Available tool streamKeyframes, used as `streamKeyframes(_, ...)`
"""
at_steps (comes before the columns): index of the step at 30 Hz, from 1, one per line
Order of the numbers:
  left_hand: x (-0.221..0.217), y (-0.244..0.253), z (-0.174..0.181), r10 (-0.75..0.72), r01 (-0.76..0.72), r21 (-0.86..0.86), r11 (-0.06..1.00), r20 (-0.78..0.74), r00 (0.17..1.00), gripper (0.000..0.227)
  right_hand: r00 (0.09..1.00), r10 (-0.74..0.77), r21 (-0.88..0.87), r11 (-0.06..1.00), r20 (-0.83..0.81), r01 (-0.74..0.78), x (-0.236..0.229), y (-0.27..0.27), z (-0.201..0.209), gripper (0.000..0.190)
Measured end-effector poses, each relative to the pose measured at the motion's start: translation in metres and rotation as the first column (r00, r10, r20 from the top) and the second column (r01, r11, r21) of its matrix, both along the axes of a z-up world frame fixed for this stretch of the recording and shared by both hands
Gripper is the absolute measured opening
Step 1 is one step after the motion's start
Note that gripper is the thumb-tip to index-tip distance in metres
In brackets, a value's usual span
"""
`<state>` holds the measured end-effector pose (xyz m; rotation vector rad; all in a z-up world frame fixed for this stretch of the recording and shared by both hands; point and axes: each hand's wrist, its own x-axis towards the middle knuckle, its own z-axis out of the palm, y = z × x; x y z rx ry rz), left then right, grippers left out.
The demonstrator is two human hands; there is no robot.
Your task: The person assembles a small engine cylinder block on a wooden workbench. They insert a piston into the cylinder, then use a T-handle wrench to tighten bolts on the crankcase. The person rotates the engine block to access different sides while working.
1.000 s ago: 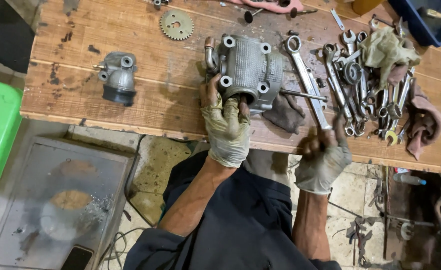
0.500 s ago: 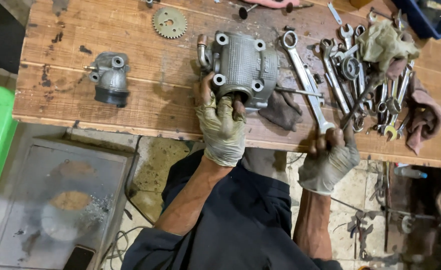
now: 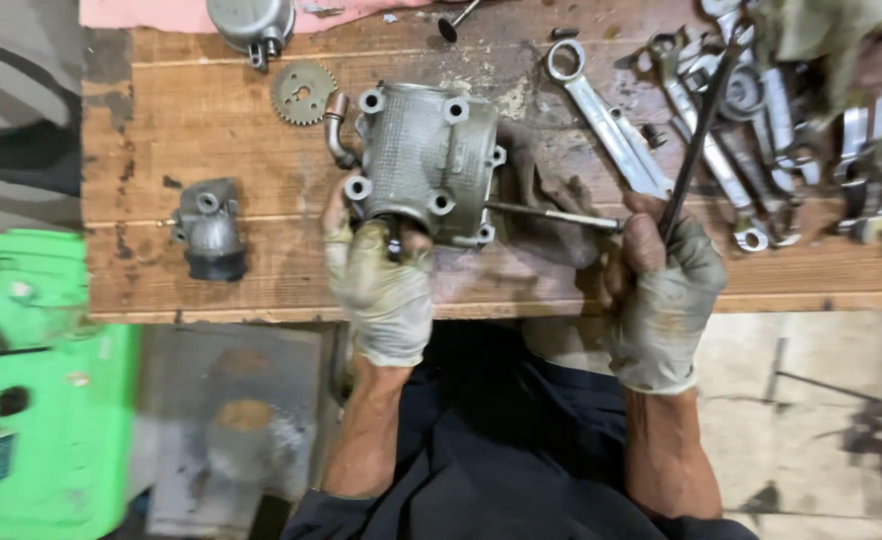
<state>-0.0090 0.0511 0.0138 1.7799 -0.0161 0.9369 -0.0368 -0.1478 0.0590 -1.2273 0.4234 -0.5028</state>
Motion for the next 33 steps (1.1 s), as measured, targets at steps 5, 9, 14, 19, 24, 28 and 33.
streamKeyframes(5,0.013,0.026,0.002,-0.054,0.054,0.103,0.993,0.001,0.999,0.042,0.991,0.133,-0.019,0.991,-0.031,-0.133,-0.01,0.007,-0.01,0.017)
streamKeyframes(9,0.008,0.023,0.005,-0.076,0.077,0.16,0.984,-0.01,0.997,0.046,0.988,0.125,0.055,0.991,-0.094,-0.12,-0.012,0.012,-0.009,0.013)
streamKeyframes(14,0.008,0.016,0.028,-0.072,0.108,0.295,0.949,-0.131,0.989,0.025,0.956,0.198,-0.324,0.909,-0.215,-0.261,-0.001,0.001,0.015,0.03)
streamKeyframes(19,0.011,0.012,0.033,0.01,0.049,0.446,0.894,-0.128,0.992,0.042,0.966,0.139,-0.489,0.841,-0.216,-0.23,-0.019,-0.009,-0.024,0.016)
streamKeyframes(24,0.011,0.002,0.036,0.159,-0.057,0.608,0.792,-0.115,0.98,0.059,0.948,0.162,-0.546,0.785,-0.275,-0.293,-0.017,-0.014,-0.024,0.022)
streamKeyframes(28,0.007,-0.004,0.035,0.203,-0.087,0.549,0.831,-0.154,0.967,0.041,0.975,0.078,-0.523,0.833,-0.21,-0.179,-0.018,-0.007,-0.026,0.024)
streamKeyframes(33,0.004,-0.014,0.038,0.151,-0.074,0.311,0.948,-0.233,0.961,0.05,0.949,0.056,-0.622,0.743,-0.31,-0.247,-0.012,-0.016,-0.037,0.016)
